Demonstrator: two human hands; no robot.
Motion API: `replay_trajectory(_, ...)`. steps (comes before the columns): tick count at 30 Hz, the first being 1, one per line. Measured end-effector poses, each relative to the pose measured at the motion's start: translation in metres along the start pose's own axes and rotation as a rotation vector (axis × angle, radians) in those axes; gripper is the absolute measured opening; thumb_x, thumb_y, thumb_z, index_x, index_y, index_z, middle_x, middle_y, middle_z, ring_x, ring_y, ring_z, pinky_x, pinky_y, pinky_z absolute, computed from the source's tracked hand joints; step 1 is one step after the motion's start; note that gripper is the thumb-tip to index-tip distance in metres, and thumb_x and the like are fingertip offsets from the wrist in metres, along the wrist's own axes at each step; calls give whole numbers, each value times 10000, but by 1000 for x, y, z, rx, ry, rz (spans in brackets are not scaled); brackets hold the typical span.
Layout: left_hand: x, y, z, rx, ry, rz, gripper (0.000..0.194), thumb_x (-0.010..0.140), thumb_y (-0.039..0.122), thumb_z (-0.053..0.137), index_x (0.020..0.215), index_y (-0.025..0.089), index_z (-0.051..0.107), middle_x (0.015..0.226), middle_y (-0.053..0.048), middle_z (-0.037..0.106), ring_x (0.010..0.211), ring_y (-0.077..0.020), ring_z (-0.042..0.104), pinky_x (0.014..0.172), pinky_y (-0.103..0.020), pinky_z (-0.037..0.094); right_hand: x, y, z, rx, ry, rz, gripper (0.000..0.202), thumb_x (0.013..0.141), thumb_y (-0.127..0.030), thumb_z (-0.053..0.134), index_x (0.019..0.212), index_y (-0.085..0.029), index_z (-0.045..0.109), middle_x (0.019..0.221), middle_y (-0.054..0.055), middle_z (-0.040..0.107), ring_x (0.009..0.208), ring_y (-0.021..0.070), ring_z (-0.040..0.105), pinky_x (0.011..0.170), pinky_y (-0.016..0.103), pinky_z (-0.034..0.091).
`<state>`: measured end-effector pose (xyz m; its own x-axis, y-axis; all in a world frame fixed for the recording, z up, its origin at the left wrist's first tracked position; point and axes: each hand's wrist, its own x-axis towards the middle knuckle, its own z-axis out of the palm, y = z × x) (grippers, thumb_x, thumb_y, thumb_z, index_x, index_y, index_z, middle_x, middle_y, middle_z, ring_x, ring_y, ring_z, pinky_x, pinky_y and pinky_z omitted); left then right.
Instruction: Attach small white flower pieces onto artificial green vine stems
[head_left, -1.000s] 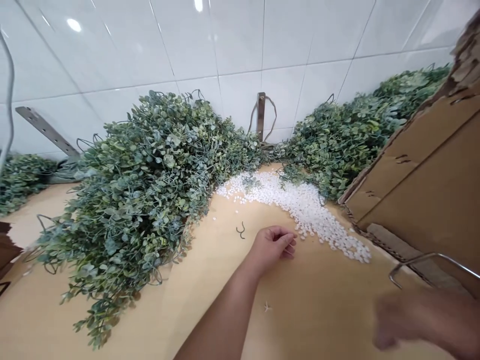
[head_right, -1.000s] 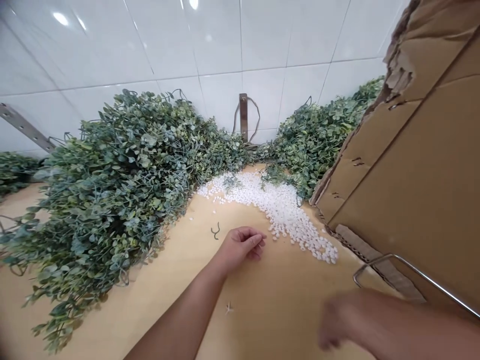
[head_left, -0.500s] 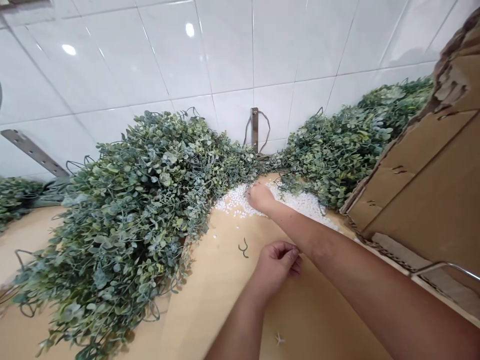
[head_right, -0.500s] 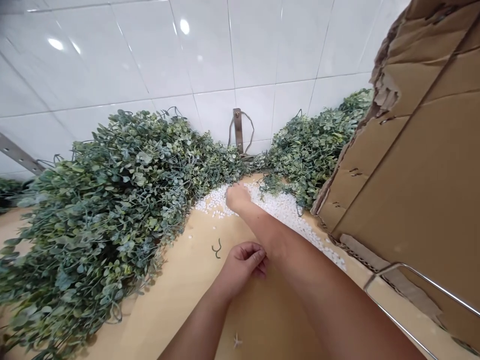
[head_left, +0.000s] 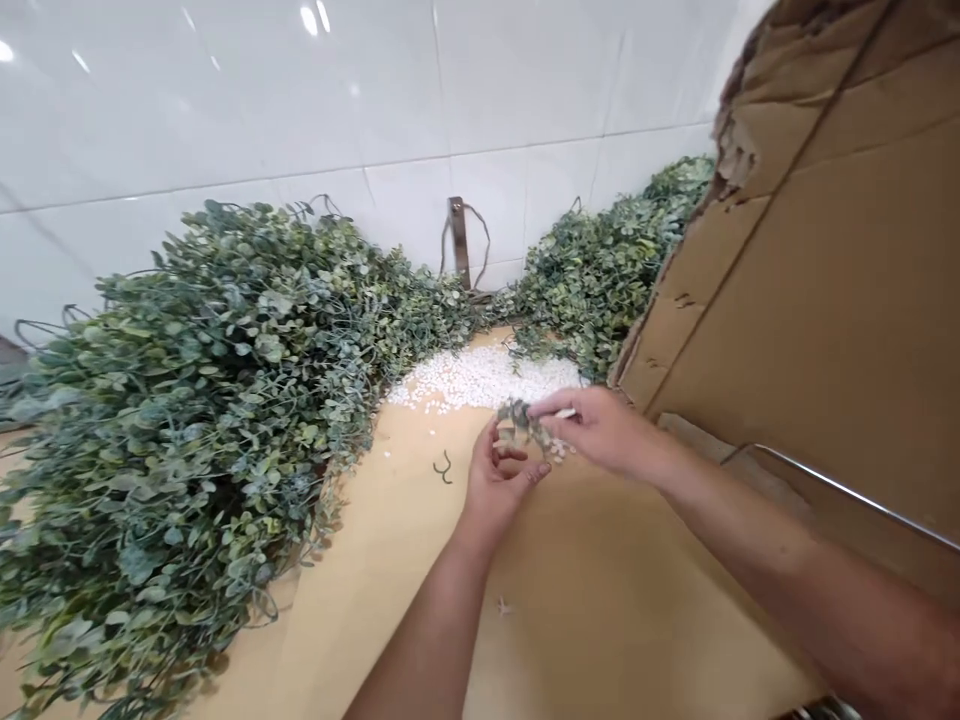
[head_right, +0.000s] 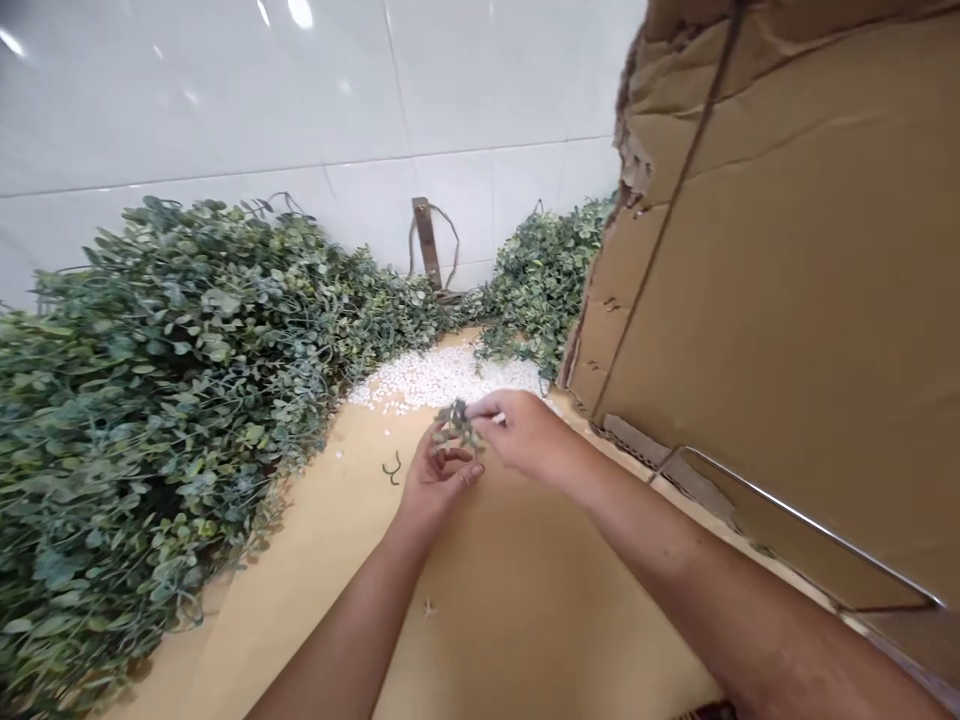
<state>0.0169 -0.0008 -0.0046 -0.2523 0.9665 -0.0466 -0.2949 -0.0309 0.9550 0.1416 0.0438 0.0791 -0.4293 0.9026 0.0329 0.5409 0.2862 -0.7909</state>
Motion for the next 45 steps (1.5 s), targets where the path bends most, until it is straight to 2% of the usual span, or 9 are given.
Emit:
replay_trajectory(6,-8,1,4,120,-266,-24,319,550,379,767,745,151,655,654,-15,632,672,-140,571,667,-260,455,-31,35,-6,41,-65,-36,242,785,-282,479,815,-133,667,667,43,641,582,143,539,508,241,383)
replay_trajectory(10,-8,6,4,196,-320,-92,405,541,521,737,576,139,608,533,2,568,532,-106,502,568,-248,423,-18,43,-9,195,37,-92,212,735,-288,568,850,-135,660,794,62,658,672,143,570,613,260,445)
replay_trajectory(14,-8,7,2,210,-294,-152,457,507,572,732,569,138,606,523,-11,581,519,-114,515,558,-258,431,-5,54,4,471,-138,-83,260,734,-340,601,899,-145,654,931,79,668,775,154,607,702,286,483)
replay_trajectory(19,-7,7,3,249,-308,-175,485,548,613,683,556,135,601,484,-13,572,471,-110,506,515,-249,418,-6,65,16,724,-304,-131,457,773,-582,516,864,-156,655,683,35,655,639,153,608,656,304,494)
replay_trajectory(25,-8,10,9,267,-197,-170,476,592,606,655,529,145,558,464,-7,564,439,-102,509,485,-234,395,-17,66,33,852,-181,-114,495,722,-554,612,1022,-165,558,656,4,612,587,140,578,614,301,478)
replay_trajectory(30,-10,6,14,220,-134,-152,474,584,611,654,534,155,534,430,16,534,418,-91,484,461,-219,379,-24,61,45,726,-32,-116,237,775,-394,605,850,-176,548,680,0,575,596,125,556,583,270,470)
replay_trajectory(39,-18,7,13,349,-244,-149,340,665,482,647,615,149,598,549,-13,597,504,-102,511,511,-225,389,-25,62,35,585,112,-157,223,846,-347,458,680,-199,455,600,-33,456,570,107,464,528,223,397)
replay_trajectory(42,-13,21,-10,631,-107,23,190,707,351,628,676,168,670,661,-45,666,616,-148,566,593,-255,423,-24,64,34,535,73,-127,263,844,-366,447,638,-204,419,575,-40,392,547,106,413,506,226,365)
replay_trajectory(45,-4,42,-51,879,285,225,121,708,259,603,741,199,704,780,-54,701,704,-185,598,665,-280,443,-25,65,37,491,13,-112,247,846,-370,425,664,-204,437,567,-35,396,534,113,404,498,234,358)
